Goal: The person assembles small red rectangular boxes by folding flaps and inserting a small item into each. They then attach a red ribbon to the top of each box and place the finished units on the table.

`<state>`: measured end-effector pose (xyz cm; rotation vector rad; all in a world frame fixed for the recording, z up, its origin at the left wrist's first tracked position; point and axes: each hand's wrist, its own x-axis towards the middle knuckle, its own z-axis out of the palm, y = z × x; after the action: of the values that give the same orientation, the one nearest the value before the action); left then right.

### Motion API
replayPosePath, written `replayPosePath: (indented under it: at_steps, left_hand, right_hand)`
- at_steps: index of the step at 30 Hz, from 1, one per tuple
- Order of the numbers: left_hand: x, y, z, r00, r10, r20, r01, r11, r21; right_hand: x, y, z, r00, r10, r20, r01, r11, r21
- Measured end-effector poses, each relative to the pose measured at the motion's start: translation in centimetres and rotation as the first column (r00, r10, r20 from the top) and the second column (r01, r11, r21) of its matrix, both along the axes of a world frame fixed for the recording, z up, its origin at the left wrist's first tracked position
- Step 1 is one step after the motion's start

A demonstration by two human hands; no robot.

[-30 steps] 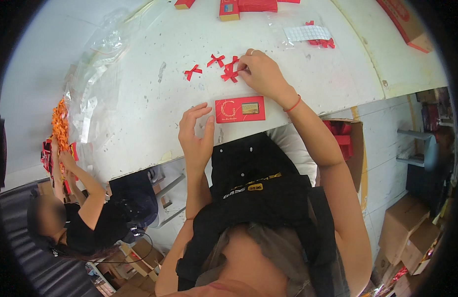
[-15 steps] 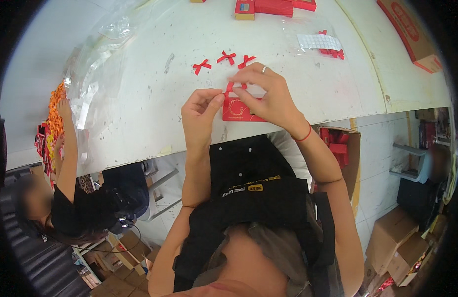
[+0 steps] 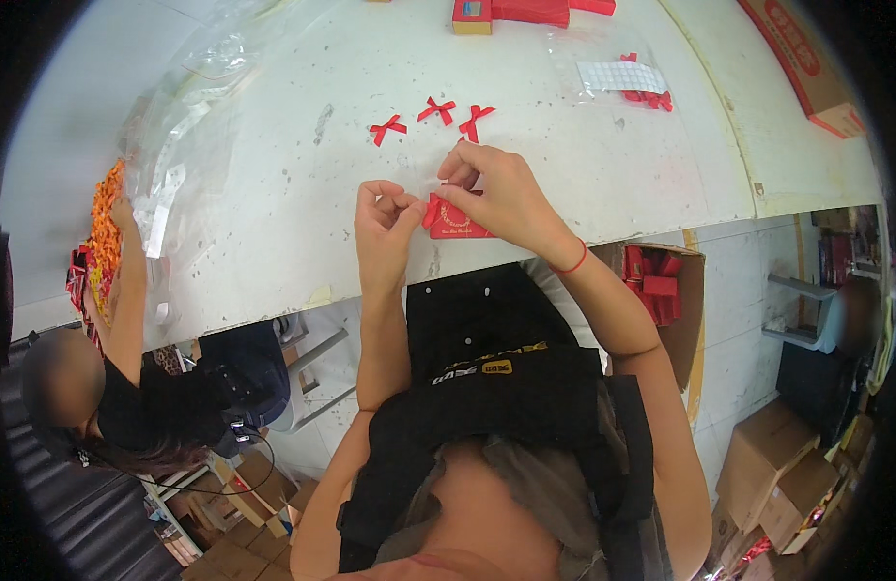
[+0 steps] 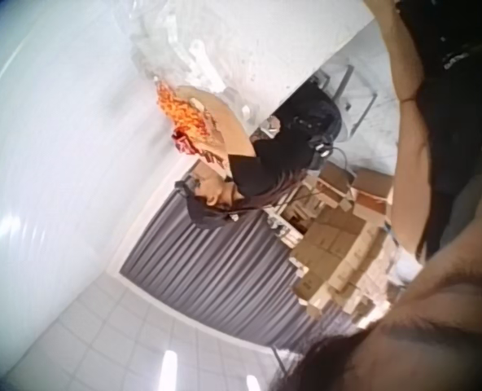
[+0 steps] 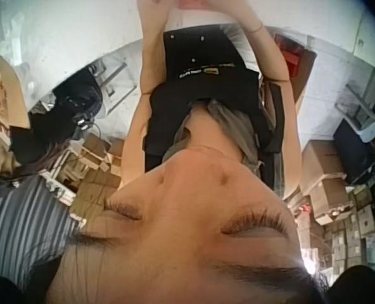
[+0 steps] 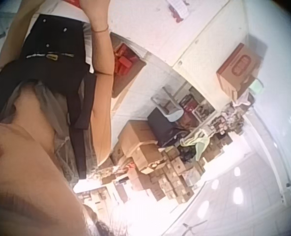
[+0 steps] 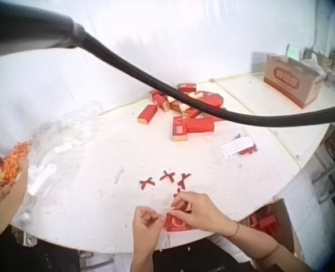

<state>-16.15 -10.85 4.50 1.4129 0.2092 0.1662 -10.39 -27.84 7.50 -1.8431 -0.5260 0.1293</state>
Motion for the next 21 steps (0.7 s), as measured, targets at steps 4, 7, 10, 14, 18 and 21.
replayPosePath:
  at_steps: [4, 7, 10, 14, 18, 21]
  left_hand:
    - [0.1, -0.1, 0.0, 1.000, 0.015, 0.005, -0.015, 0.999, 0.041]
    - [0.2, -0.1, 0.0, 1.000, 0.005, -0.004, -0.004, 0.998, 0.066]
    - [0.2, -0.2, 0.0, 1.000, 0.012, -0.009, -0.011, 0.993, 0.119]
    - [0.3, -0.4, 0.2, 1.000, 0.006, 0.015, -0.009, 0.975, 0.222]
    - [0.7, -0.3, 1.0, 0.996, -0.051, -0.072, 0.072, 0.942, 0.327]
    - [0.8, -0.2, 0.5, 0.998, -0.047, -0.051, 0.061, 0.942, 0.330]
  right_hand:
    - [0.0, 0.1, -0.3, 0.999, -0.028, 0.024, 0.028, 1.000, -0.012]
    - [-0.1, 0.1, -0.1, 0.999, -0.053, 0.011, 0.053, 0.998, -0.014]
    - [-0.2, 0.2, -0.1, 0.998, -0.058, 0.003, 0.058, 0.998, -0.022]
    - [-0.2, 0.3, -0.3, 0.997, -0.064, 0.039, 0.066, 0.997, -0.051]
    - [-0.4, 0.3, 0.0, 0.997, -0.073, 0.007, 0.073, 0.995, -0.069]
    - [-0.7, 0.2, -0.3, 0.980, -0.138, 0.145, 0.137, 0.990, 0.016]
